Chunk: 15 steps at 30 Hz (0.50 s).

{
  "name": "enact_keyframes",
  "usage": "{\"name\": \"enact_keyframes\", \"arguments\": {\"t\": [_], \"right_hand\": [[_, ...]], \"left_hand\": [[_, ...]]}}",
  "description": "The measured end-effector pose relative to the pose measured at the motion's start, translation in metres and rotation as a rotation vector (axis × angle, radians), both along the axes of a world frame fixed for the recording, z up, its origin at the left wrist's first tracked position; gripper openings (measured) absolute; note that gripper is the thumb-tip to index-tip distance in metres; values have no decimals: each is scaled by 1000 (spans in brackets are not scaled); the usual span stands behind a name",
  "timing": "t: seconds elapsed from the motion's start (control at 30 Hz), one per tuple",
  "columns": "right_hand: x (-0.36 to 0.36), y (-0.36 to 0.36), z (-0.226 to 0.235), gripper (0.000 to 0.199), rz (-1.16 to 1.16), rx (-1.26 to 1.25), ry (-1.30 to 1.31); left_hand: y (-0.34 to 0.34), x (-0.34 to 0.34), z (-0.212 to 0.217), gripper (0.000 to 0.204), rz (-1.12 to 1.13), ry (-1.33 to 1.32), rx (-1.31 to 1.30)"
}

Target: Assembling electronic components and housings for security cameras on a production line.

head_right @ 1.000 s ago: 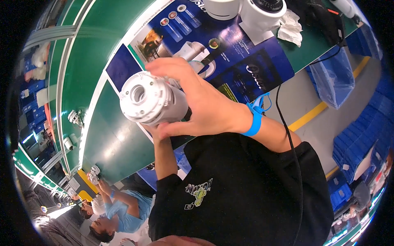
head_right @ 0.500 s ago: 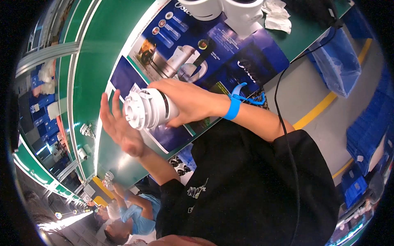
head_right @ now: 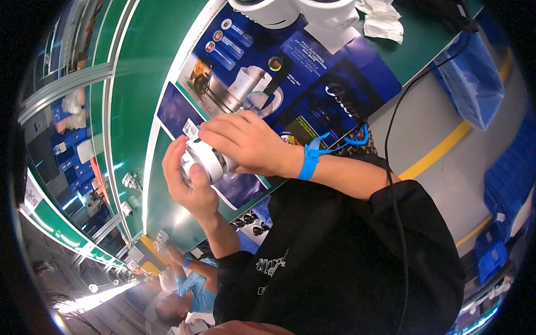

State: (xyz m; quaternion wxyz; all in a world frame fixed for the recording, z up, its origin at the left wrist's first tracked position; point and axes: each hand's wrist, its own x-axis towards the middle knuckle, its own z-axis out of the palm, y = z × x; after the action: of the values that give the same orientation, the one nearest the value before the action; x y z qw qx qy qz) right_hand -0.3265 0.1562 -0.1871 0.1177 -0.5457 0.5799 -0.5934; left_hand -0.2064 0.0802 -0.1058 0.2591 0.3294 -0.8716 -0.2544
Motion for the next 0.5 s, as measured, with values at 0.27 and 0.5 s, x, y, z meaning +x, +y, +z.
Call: {"name": "enact_keyframes", "arguments": {"t": [0.27, 0.5], "right_hand": [[5, -1, -3, 64, -86, -12, 27], [5, 1, -5, 66, -130, -18, 5]], "left_hand": [[1, -8, -2, 35, 44, 165, 35], [3, -17, 8, 39, 31, 32, -34]]}}
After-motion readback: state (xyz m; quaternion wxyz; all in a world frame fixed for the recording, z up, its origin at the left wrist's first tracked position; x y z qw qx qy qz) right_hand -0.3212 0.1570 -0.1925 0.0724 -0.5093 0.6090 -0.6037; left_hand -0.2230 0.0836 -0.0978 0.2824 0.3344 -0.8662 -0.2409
